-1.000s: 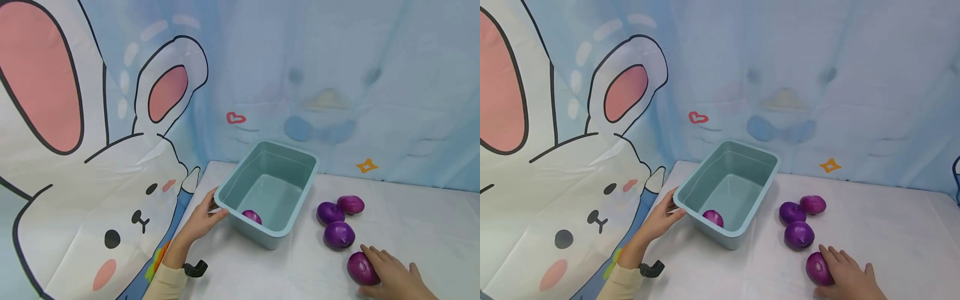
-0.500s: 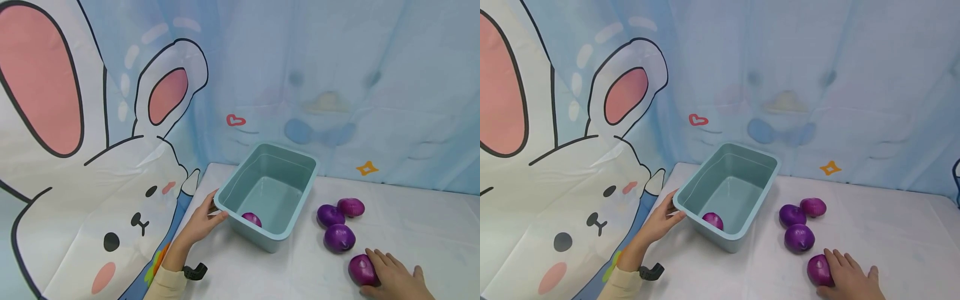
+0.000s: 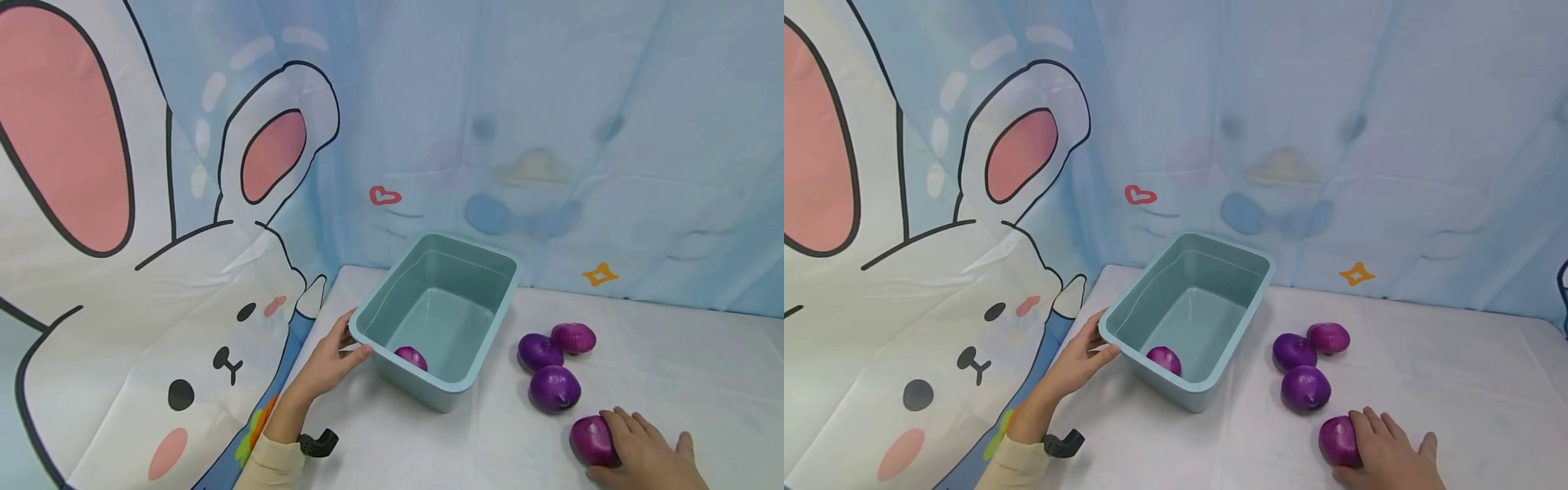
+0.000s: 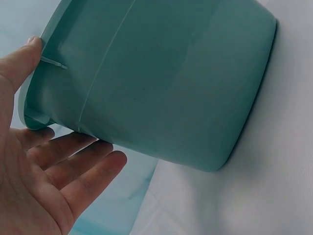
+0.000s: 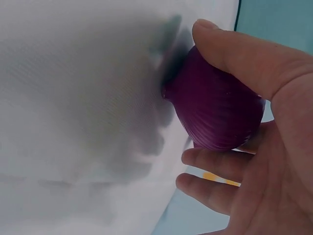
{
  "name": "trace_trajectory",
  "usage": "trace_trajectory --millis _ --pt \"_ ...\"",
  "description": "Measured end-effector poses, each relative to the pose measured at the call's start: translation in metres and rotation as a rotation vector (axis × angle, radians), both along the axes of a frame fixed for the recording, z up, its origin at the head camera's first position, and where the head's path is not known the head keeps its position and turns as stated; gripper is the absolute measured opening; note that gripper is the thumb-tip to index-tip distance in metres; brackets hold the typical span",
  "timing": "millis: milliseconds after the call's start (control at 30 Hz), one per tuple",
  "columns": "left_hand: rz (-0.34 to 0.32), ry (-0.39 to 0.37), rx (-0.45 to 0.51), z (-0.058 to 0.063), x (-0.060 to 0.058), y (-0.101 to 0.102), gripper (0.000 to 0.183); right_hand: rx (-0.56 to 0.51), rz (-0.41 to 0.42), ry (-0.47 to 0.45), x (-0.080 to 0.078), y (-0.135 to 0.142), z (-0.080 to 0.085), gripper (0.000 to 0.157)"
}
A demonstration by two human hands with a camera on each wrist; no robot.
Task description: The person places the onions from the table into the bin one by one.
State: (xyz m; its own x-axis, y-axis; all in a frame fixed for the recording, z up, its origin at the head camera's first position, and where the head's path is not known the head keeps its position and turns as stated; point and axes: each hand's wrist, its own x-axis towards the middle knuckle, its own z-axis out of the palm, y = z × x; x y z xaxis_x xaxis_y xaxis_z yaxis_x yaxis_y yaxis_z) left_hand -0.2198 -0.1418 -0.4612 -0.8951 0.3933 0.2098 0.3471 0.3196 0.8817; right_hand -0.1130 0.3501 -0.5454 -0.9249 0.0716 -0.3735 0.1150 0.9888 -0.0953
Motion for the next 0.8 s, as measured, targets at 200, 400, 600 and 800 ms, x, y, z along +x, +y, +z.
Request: trace_trajectory --millis 200,400,600,800 --pt "-0.007 0.002 -0.004 -0.001 0.000 -0.001 0.073 -0.061 -0.032 -0.019 -0.001 0.013 0.000 0.128" --pt "-0.007 -0.001 -0.007 0.000 -0.001 0.000 0.073 -0.152 -0.040 0.013 0.001 0.017 0.023 0.120" --pt "-0.007 -0.003 -0.003 0.001 -0.001 0.000 0.073 -0.369 -0.077 0.106 0.010 0.018 0.059 0.104" --pt "-0.008 -0.001 0.002 0.001 -0.001 -0.001 0.073 -0.608 -0.125 0.256 0.014 0.014 0.087 0.091"
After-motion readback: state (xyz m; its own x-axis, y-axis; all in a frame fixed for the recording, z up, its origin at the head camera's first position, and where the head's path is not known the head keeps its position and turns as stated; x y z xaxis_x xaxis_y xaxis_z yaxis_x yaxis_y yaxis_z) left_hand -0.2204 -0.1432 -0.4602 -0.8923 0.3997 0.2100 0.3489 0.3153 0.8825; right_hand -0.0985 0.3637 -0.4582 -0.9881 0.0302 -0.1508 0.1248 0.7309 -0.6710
